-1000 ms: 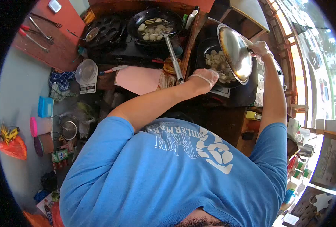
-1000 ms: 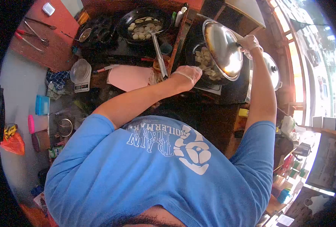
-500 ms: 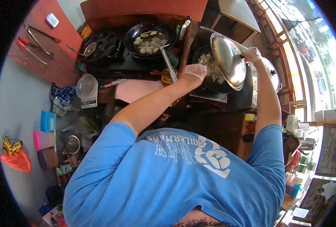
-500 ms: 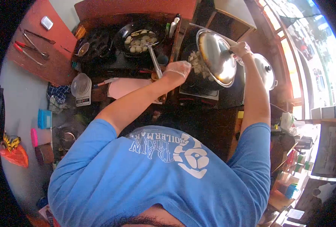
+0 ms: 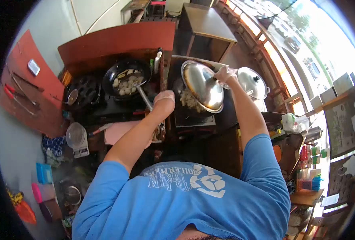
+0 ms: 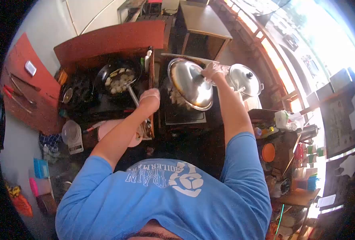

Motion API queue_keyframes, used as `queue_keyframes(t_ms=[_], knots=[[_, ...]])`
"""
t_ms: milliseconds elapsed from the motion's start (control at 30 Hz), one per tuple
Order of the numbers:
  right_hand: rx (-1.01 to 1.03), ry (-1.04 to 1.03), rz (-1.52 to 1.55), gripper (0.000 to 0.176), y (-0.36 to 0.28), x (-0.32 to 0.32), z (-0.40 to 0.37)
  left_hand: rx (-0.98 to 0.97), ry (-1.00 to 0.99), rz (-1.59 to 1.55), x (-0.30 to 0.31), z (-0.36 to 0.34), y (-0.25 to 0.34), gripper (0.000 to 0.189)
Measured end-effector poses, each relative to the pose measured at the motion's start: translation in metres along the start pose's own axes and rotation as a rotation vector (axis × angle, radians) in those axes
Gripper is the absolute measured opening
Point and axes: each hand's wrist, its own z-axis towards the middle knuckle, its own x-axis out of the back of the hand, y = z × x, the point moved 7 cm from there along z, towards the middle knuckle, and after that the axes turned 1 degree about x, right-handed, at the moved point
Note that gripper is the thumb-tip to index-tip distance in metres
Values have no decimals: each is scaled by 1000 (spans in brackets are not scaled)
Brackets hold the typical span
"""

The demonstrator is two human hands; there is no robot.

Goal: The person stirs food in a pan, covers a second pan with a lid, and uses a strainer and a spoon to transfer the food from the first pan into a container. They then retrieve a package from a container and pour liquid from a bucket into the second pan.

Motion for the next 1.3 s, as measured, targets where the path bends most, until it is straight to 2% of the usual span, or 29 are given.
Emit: queue_keyframes(t_ms=[33, 100, 133, 167, 233, 267, 300, 367, 400, 467, 500, 567, 600, 633, 700, 733, 800, 833, 867, 900, 933, 967, 1033, 1067, 1100, 1133, 1167, 1200, 1300], knots=[[30, -39, 146, 29, -1, -3, 1, 93, -115, -13, -5, -2, -3, 19], [199, -21, -135, 28, -3, -30, 29, 60, -171, -3, -5, -8, 7, 19], [172, 23, 63, 25, 1, -29, 27, 45, -241, 0, -8, -9, 11, 21], [169, 30, 62, 25, 3, -30, 27, 43, -233, 2, -14, 2, 15, 21], [69, 82, 104, 21, 1, -11, 9, 263, -424, -3, -80, 41, 5, 25], [77, 116, 26, 15, -1, -6, 6, -53, -427, 264, -123, 70, 11, 20], [80, 116, 22, 15, -4, 3, 0, -51, -426, 258, -131, 74, 6, 20], [-253, 66, 378, 14, 9, 17, -19, -375, -375, 432, -140, 72, 20, 16], [-249, 63, 379, 14, 9, 14, -16, -372, -379, 430, -140, 69, 18, 16], [-215, 82, 332, 18, 19, -7, 3, -419, -179, 473, -125, 59, 20, 18], [-205, 75, 330, 18, 29, -23, 16, -411, -186, 466, -119, 52, 23, 18], [47, 8, 176, 22, 27, -48, 41, -160, -172, 97, -99, 48, 24, 13], [-111, -27, 260, 18, 13, 0, -4, -295, -142, 209, -101, 45, 34, 16], [-104, -24, 256, 18, 13, -1, 0, -289, -138, 205, -93, 42, 36, 16], [-109, 58, 239, 15, 24, -17, 15, -424, -300, 500, -87, 29, 45, 19], [71, 10, 191, 19, 29, -37, 31, -421, -302, 500, -93, 36, 43, 19], [110, -1, 242, 20, 45, -53, 47, -114, -337, 168, -111, 59, 17, 20], [145, -14, 290, 21, 42, -61, 50, -105, -349, 169, -97, 48, 15, 20], [118, -58, 342, 23, 40, -57, 44, -28, -331, 14, -63, 26, 17, 20], [202, 3, 190, 21, 34, -51, 42, 52, -315, -139, -45, 10, 16, 20], [102, -64, 302, 20, 31, -34, 25, 66, -338, -137, -46, 5, 15, 20], [0, -131, 409, 20, 25, -21, 9, 23, -299, -144, -44, 5, 16, 21], [148, -15, 322, 18, 36, -41, 34, -5, -267, -152, -49, 2, 10, 23], [131, -33, 323, 17, 35, -35, 29, -95, -191, -148, -46, 1, 12, 18], [149, 7, 330, 16, 40, -40, 37, -185, -113, -142, -43, -2, 14, 24], [78, -14, 447, 25, 36, -26, 23, -277, -75, -108, -32, -13, 19, 20], [6, -37, 562, 34, 32, -11, 9, -264, -78, -110, -27, -19, 18, 20], [254, -24, 253, 31, 20, -10, 10, -310, -49, -70, -21, -25, 22, 15], [148, 83, 371, 31, 52, -39, 51, -407, 16, 40, -17, -36, 23, 12]])
